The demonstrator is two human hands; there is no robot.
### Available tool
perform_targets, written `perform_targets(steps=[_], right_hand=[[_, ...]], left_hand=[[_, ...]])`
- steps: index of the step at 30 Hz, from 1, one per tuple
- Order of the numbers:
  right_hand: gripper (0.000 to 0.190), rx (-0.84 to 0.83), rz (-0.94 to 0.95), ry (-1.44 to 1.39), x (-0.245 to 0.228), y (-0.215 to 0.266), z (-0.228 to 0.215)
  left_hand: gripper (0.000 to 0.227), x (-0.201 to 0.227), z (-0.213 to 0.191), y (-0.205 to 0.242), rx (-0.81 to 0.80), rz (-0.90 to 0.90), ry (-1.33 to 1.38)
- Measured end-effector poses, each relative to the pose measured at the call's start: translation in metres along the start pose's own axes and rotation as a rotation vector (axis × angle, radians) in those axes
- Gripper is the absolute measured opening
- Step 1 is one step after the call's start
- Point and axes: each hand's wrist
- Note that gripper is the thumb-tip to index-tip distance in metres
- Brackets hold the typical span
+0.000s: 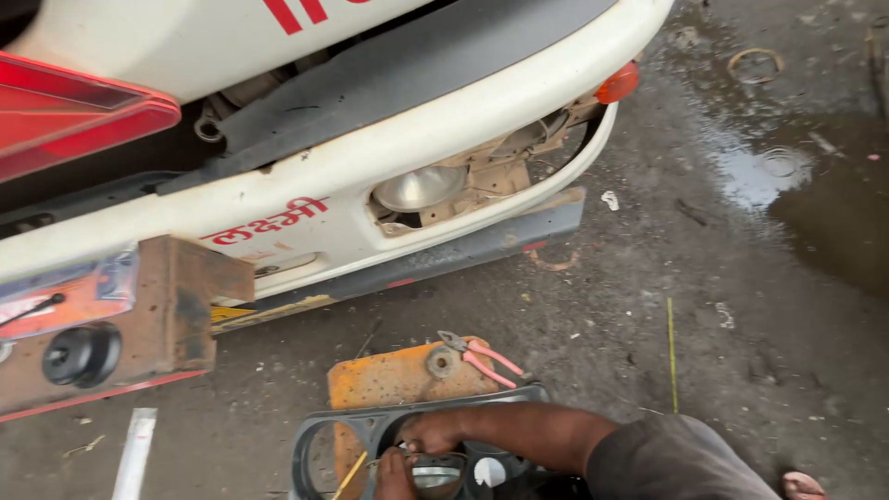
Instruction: Repairing a vehicle headlight assembly by dismantling and adjusting internal components.
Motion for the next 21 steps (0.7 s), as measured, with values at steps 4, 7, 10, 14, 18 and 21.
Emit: perform_targets(steps=[4,7,10,14,18,21], right_hand=[[0.032,-0.049,-0.006,0.068,0.025,-0.018,0.012],[0.041,-0.053,0.084,-0.016,0.021,-0.015,0.003],[0.049,-0.073,0.203,-0.136,0.016,-0.016,-0.012],[0.049,-0.108,0.266,-0.243,0.014,-0.018,-0.014],[0.047,-0.133,0.274,-0.335,0.021,-0.019,-0.01],[0.047,-0.156,0.27,-0.337,0.02,-0.022,-0.011]], left_hand=[[0.03,-0.004,-0.003,0.0,0.081,-0.024,-0.004],[0.035,0.007,-0.021,-0.002,0.014,-0.065,-0.077],[0.037,0.004,-0.021,-0.012,-0.007,-0.036,-0.079],[0.037,-0.015,-0.008,-0.009,-0.051,-0.018,-0.076],[0.038,-0.012,-0.007,-0.008,-0.092,-0.014,-0.103],[0.037,-0.008,-0.01,-0.006,-0.127,-0.061,-0.151]])
Point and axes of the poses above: each hand's wrist, its own y-axis away from the middle knuckle, its own z-axis out of the palm, x = y × z, and after that the axes turned 15 degrees about -z, right-handed
